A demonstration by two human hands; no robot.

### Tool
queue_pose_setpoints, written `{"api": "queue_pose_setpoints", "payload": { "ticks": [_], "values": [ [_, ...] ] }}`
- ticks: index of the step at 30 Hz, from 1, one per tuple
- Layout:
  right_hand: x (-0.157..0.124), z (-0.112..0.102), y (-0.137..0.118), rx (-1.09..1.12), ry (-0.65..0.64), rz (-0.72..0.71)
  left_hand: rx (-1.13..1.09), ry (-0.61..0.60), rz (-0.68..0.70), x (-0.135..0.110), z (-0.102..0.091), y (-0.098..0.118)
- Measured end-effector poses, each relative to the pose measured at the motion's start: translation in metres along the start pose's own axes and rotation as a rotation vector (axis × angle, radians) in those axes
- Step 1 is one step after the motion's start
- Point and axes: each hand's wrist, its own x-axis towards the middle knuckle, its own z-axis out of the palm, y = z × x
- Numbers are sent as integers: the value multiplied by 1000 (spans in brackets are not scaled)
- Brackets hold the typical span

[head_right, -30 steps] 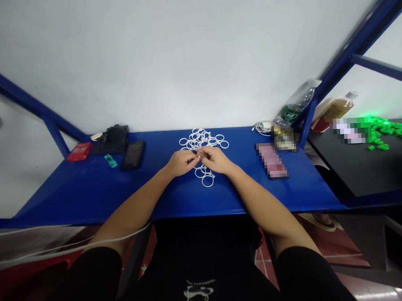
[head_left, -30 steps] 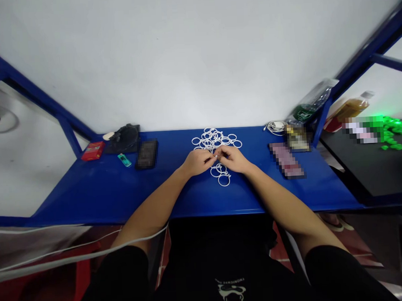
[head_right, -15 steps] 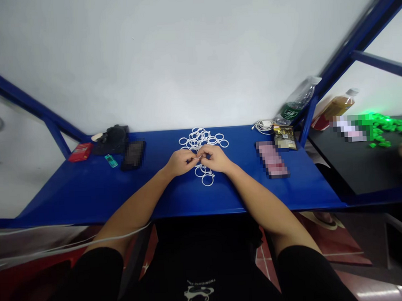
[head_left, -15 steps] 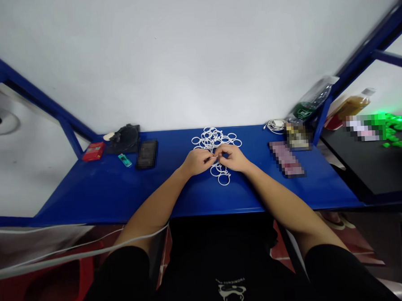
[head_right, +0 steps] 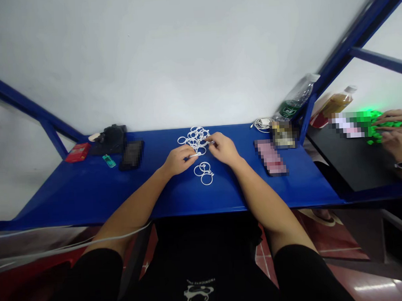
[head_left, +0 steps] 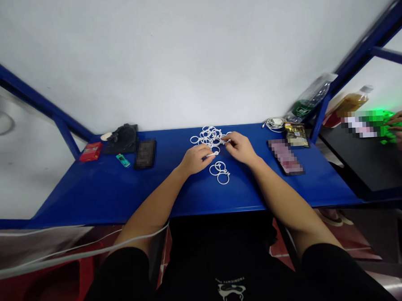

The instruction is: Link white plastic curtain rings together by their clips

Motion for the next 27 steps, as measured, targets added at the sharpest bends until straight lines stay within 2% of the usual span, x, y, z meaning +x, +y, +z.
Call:
{"api": "queue_pose_setpoints", "payload": {
  "ticks": [3,7,11,15,20,23,27],
  "values": [
    [2,-7,22,-184,-65,169,-35,-54,0,0,-1,3],
    [2,-5,41,-241,-106,268,-43,-177,23,0,0,5],
    [1,-2,46,-317,-151,355,-48,-166,-23,0,0,3],
    [0,-2,48,-340,-252,367,-41,-149,-78,0,0,1],
    [3,-3,45,-279,-305,388,-39,-183,-139,0,-1,-2],
    [3,-4,40,-253,-260,391,-29,-209,-205,-1,0,-7],
    [2,-2,33,-151,-108,300,-7,-239,-241,-1,1,-13]
  ]
}}
